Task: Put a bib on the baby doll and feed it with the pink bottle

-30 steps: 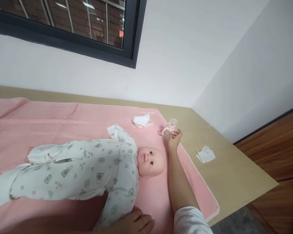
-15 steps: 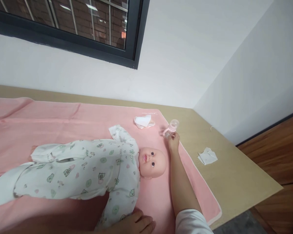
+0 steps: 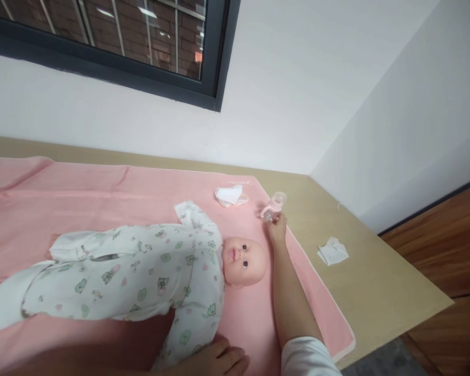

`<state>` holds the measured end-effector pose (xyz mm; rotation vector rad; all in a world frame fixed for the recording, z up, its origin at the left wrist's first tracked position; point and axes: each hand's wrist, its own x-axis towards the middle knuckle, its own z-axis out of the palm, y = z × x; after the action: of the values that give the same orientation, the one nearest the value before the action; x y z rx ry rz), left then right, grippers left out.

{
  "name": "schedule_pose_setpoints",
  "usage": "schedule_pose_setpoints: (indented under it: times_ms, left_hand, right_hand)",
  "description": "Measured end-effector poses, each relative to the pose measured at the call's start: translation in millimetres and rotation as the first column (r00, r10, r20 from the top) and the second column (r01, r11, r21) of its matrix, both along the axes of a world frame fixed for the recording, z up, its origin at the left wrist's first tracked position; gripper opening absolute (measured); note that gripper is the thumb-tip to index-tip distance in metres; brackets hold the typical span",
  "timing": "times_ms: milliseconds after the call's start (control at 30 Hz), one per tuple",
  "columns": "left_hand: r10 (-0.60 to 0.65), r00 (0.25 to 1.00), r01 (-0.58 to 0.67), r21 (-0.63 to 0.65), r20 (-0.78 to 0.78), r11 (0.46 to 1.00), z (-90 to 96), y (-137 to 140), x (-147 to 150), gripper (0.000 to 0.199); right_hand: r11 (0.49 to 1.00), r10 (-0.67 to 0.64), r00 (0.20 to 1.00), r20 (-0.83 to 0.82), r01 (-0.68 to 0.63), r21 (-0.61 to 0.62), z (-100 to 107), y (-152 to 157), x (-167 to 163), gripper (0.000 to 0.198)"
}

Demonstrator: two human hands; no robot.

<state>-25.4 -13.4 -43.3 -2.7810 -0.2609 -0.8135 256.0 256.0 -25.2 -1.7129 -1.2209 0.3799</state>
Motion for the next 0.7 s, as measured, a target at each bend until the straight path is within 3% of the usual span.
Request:
schedule_pose_setpoints:
  times_ms: [267, 700]
  left_hand:
    - [-0.010, 1.000, 0.010, -0.013, 0.004, 1.000, 6.0, 0.5, -0.6, 0.024]
    - [-0.013, 1.000, 0.013, -0.008, 0.025, 1.000, 3.4, 1.1, -0.3, 0.026]
  right_hand:
    - [0.998, 0.031, 0.998, 0.063, -0.028, -0.054, 2.4, -2.6, -2.8, 0.068]
    - [0.998, 0.011, 0.992, 0.125, -0.003, -0.057, 7.9, -6.1, -7.9, 0.059]
